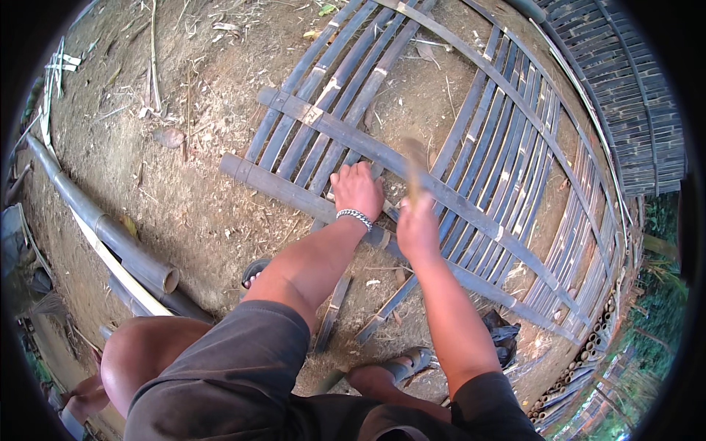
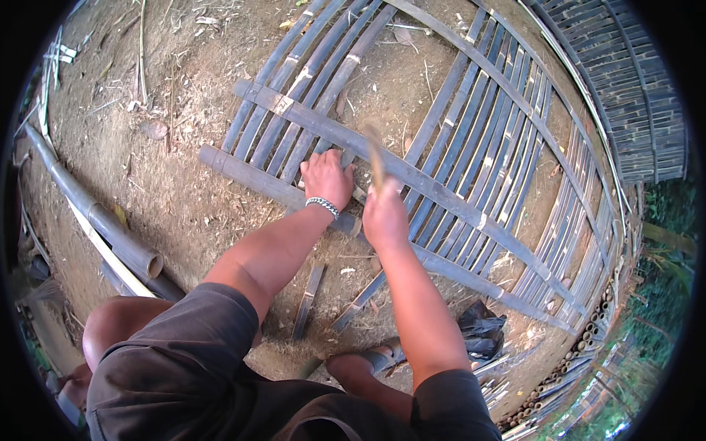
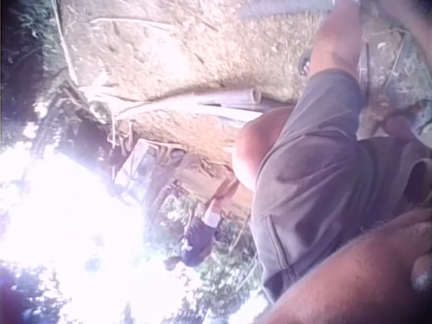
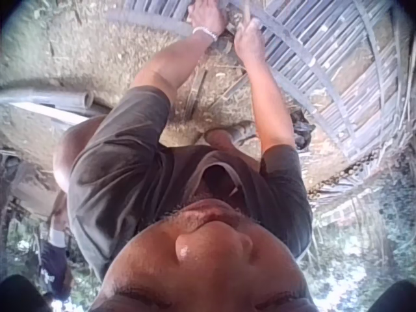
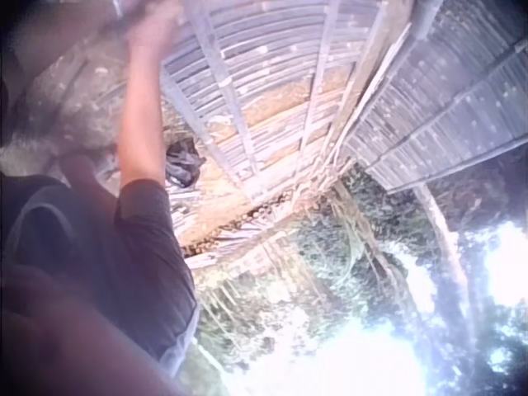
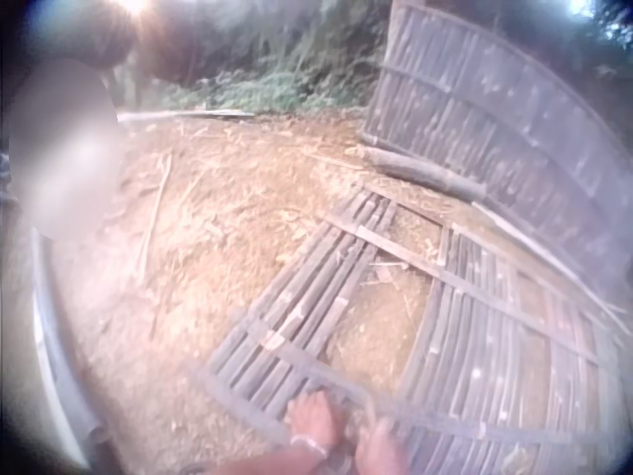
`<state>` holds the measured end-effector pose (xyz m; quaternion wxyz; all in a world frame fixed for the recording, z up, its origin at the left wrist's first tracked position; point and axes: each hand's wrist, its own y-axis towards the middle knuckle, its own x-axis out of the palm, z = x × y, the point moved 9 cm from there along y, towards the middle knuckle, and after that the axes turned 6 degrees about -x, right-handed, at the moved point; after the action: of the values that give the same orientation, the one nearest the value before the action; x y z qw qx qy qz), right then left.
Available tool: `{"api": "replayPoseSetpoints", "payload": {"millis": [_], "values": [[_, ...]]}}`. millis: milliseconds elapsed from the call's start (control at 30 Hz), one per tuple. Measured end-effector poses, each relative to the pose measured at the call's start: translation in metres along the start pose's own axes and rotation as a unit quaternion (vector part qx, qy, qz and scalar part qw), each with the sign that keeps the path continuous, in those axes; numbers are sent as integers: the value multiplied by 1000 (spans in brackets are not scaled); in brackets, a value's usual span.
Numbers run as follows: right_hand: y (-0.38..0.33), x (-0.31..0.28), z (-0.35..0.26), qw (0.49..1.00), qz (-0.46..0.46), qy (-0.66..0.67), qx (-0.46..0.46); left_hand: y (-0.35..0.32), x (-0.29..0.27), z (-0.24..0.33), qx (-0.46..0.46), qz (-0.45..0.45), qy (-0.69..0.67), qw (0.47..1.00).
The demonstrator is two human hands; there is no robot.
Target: The person weaves thin bamboo strips through a larger bamboo frame, using a wooden mallet to hammer them into alignment and securing a section by hand with wire.
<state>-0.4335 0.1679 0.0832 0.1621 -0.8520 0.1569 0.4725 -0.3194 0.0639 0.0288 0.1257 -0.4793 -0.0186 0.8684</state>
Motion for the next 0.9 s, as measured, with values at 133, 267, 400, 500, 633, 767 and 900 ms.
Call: {"api": "replayPoseSetpoints", "payload": {"millis": [133, 267, 400, 500, 633, 767, 900], "values": [[15, -5, 17, 995, -89, -4, 47, -1, 1, -3, 5, 18, 1, 1000], [-10, -32, 9, 999, 0, 30, 32, -2, 1, -3, -8, -10, 14, 1000], [-45, -11, 45, 982, -19, 141, 126, 1, -3, 3, -26, -53, 24, 998], [-79, 1, 50, 941, -33, 274, 196, -9, -12, -6, -2, -12, -85, 996], [-118, 22, 73, 922, 6, 325, 212, -56, -41, -26, 31, 97, -115, 988], [-126, 32, 64, 908, 0, 352, 228, -108, -43, -66, -68, 163, -68, 982], [-129, 36, 68, 910, -20, 349, 224, -133, -15, -110, -298, 98, -179, 933]]}}
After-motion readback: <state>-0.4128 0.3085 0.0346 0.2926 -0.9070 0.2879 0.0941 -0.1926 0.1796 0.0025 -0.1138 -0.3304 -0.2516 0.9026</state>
